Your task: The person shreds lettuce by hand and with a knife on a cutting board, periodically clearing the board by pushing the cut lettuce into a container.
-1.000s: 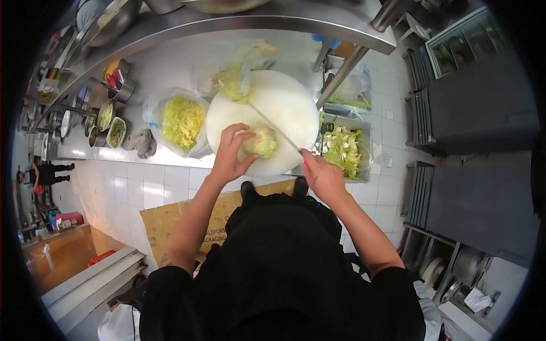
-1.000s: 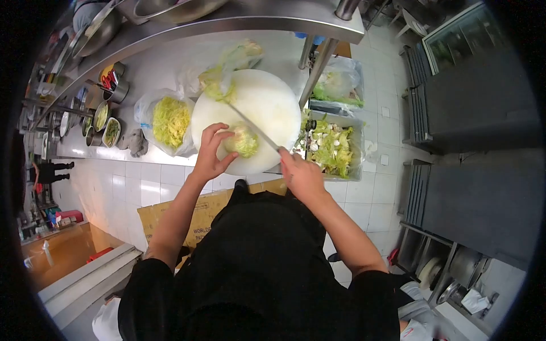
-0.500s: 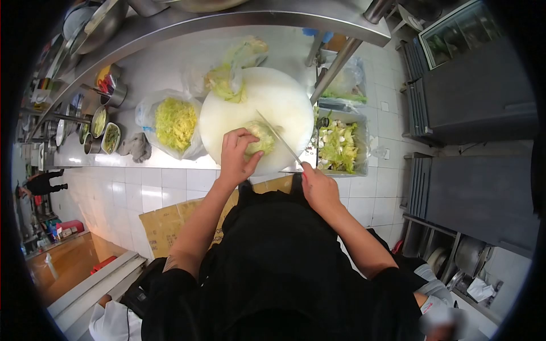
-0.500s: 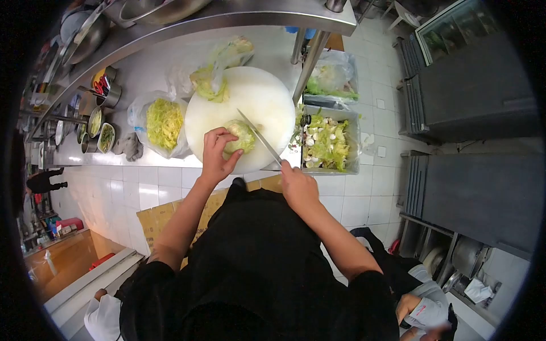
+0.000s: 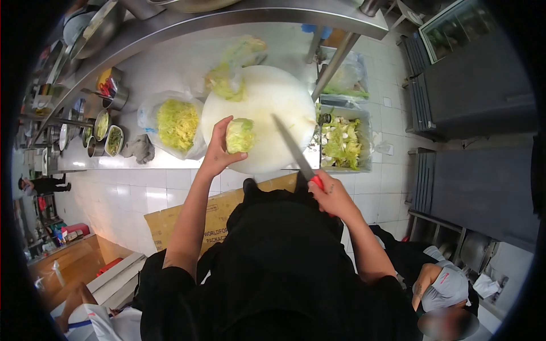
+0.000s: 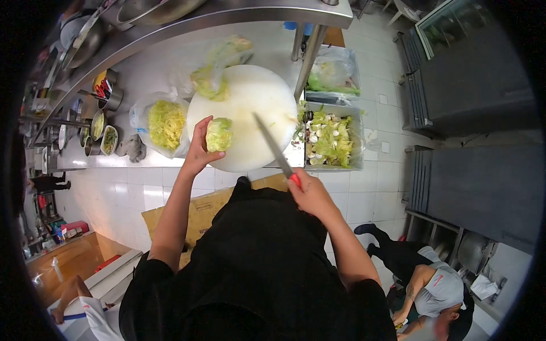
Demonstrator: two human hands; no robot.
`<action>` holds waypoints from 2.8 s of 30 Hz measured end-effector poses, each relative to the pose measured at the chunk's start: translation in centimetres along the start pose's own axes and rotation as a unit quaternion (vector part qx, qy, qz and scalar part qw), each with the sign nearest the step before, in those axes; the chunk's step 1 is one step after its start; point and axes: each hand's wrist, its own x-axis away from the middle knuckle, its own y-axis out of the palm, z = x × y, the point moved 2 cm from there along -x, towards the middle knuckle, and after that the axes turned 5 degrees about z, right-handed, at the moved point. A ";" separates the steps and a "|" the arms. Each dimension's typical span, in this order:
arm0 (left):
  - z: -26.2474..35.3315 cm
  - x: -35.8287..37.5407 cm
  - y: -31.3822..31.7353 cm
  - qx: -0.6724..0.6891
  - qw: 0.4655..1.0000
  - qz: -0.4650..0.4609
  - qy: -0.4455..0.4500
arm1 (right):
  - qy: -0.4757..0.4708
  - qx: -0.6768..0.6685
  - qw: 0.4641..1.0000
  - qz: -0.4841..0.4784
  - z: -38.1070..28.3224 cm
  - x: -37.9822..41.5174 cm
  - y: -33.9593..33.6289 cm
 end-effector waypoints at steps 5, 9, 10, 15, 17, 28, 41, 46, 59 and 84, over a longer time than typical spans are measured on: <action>1.7 0.7 1.5 -0.118 0.992 0.032 0.039 | -0.027 0.098 0.983 0.153 4.2 2.7 -2.8; 0.7 0.9 4.4 -0.429 0.896 0.020 0.110 | -0.080 0.064 0.989 0.110 2.2 1.9 -1.5; 1.4 1.3 4.8 -0.443 0.890 0.008 0.105 | -0.089 0.073 0.987 0.109 2.2 1.2 -0.8; 6.0 0.1 4.3 -0.422 0.891 -0.071 0.152 | -0.070 0.135 0.983 0.099 2.0 -1.3 0.2; 6.0 -2.1 5.1 -0.464 0.849 -0.128 0.217 | -0.029 0.084 0.993 0.074 2.1 -1.6 0.0; 4.4 -7.1 12.0 -0.666 0.667 -0.252 0.218 | -0.005 -0.021 0.996 0.087 4.7 -0.8 -4.4; 4.0 -9.3 11.2 -0.447 0.848 -0.184 0.216 | -0.059 -0.012 0.994 0.087 7.4 -1.5 -9.1; 7.0 -6.3 7.6 -0.457 0.836 -0.195 0.235 | -0.097 0.027 0.995 0.026 7.4 -3.7 -10.8; 1.9 0.2 5.3 -0.435 0.862 0.010 0.259 | -0.205 0.312 0.927 0.021 -1.8 -8.6 -2.0; 1.0 -1.3 3.5 -0.435 0.843 -0.064 0.309 | -0.232 0.367 0.900 -0.023 -6.6 -10.0 2.1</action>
